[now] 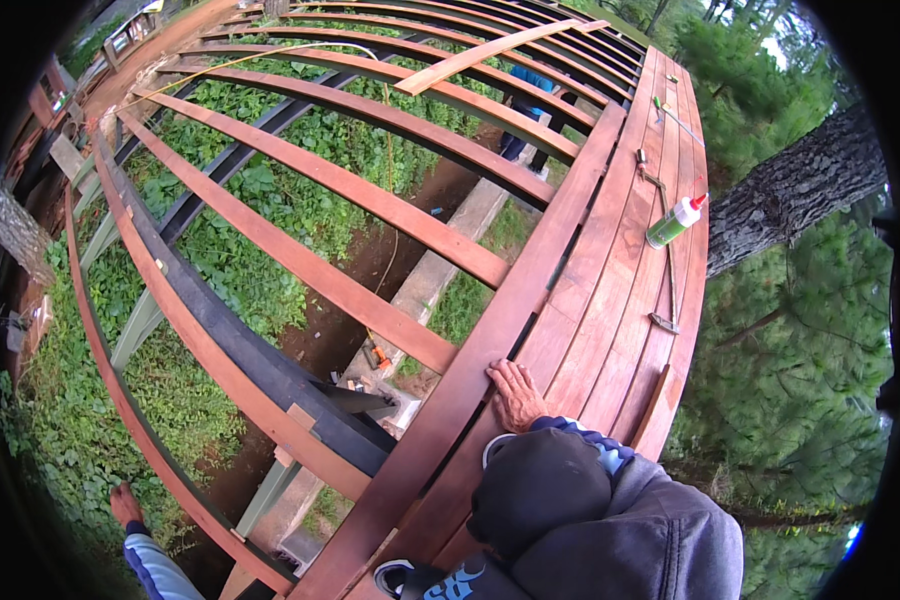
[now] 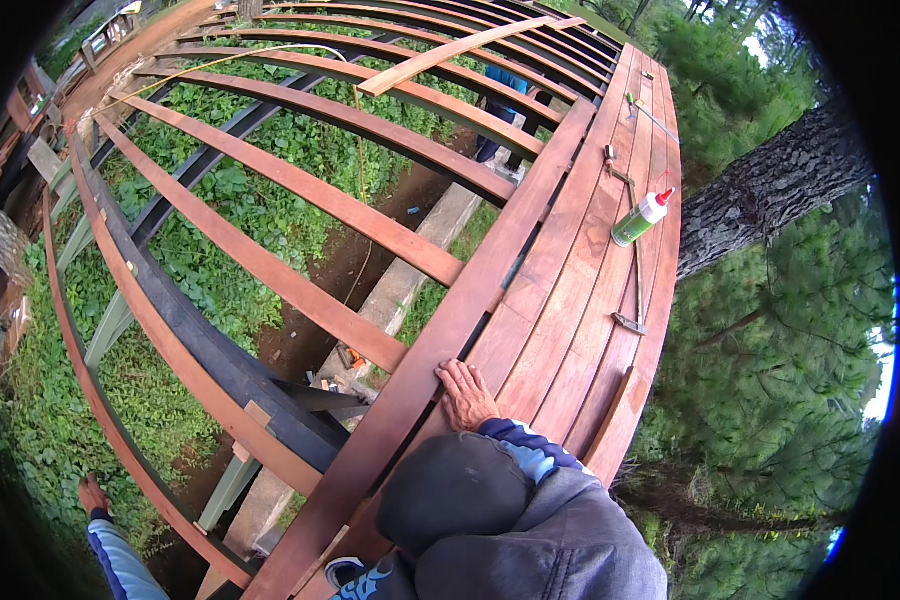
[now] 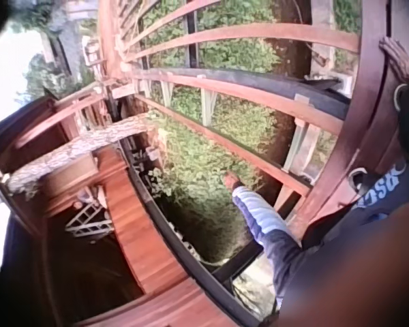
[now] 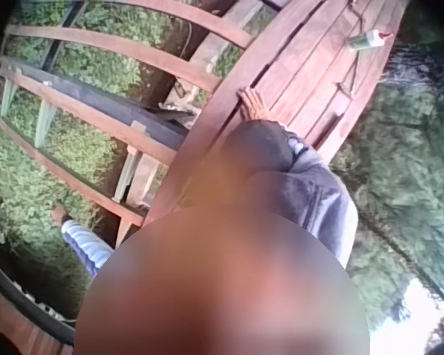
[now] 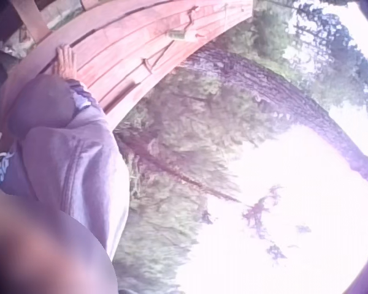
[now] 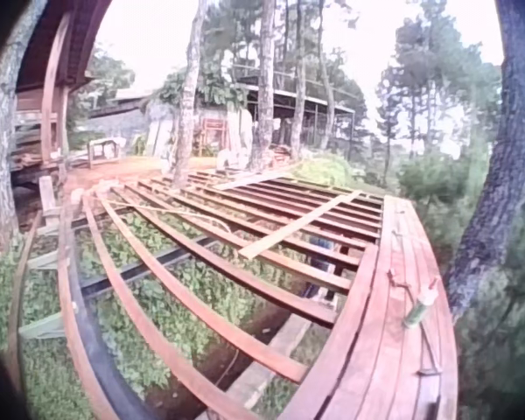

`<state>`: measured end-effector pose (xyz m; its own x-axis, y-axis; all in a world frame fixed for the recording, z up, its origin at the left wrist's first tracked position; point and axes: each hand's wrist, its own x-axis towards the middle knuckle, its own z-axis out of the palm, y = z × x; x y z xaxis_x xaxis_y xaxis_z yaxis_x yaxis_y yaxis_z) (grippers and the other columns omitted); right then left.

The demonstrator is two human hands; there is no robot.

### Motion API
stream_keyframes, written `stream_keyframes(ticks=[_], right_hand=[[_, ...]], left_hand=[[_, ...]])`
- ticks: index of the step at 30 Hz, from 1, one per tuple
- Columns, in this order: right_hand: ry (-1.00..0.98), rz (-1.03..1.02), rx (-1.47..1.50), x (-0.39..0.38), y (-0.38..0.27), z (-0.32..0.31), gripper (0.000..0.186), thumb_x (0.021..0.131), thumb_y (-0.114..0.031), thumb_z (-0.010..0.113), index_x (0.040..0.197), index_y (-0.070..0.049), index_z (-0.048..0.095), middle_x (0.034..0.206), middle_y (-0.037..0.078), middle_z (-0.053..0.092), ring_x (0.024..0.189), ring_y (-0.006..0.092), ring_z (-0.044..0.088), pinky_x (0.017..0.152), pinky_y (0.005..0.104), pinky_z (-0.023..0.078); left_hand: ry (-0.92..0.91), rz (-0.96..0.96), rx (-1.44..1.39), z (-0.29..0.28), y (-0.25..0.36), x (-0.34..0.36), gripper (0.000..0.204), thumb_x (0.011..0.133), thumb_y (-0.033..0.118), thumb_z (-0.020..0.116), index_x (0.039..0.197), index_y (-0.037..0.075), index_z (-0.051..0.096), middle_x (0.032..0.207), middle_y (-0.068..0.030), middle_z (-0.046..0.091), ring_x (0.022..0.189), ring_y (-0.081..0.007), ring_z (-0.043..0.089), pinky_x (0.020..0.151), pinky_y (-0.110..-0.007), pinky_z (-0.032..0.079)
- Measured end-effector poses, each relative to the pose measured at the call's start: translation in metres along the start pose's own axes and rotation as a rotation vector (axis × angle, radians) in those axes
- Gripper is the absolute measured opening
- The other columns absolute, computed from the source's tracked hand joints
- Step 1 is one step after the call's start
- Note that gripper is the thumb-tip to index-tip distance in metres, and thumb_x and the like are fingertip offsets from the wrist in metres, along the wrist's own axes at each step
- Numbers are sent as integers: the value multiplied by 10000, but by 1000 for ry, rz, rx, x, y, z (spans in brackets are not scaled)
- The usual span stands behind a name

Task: The person places and aligns wooden planks onto a curved wooden frame outdoors. They repeatedly position each plank, adjust its fit between the frame ribs, and press it into place by hand. A second person is visible below the structure but not directly involved in the plank placement.

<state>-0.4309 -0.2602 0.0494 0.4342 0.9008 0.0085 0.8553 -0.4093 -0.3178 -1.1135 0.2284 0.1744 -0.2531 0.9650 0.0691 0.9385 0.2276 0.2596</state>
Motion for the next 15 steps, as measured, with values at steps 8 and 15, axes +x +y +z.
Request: stream_keyframes(ticks=[8, 15], right_hand=[[95, -56, 27, -3, 5, 4, 529, 845, -186, 497, 1345, -73, 367, 1385, 106, 380, 1335, 279, 304, 1096, 454, 215], [81, -57, -28, -3, 5, 4, 526, 836, -177, 503, 1336, -71, 381, 1374, 105, 393, 1324, 271, 320, 1093, 443, 218]], left_hand=[[-771, 156, -205, 141, 62, -80, 262, 847, 253, 583, 1027, 64, 560, 754, -113, 618, 659, -239, 630, 572, -386, 526], [-1060, -498, -395, 136, 9, -81, 332, 839, 331, 505, 1035, 76, 588, 782, -214, 620, 606, -363, 617, 523, -548, 495]])
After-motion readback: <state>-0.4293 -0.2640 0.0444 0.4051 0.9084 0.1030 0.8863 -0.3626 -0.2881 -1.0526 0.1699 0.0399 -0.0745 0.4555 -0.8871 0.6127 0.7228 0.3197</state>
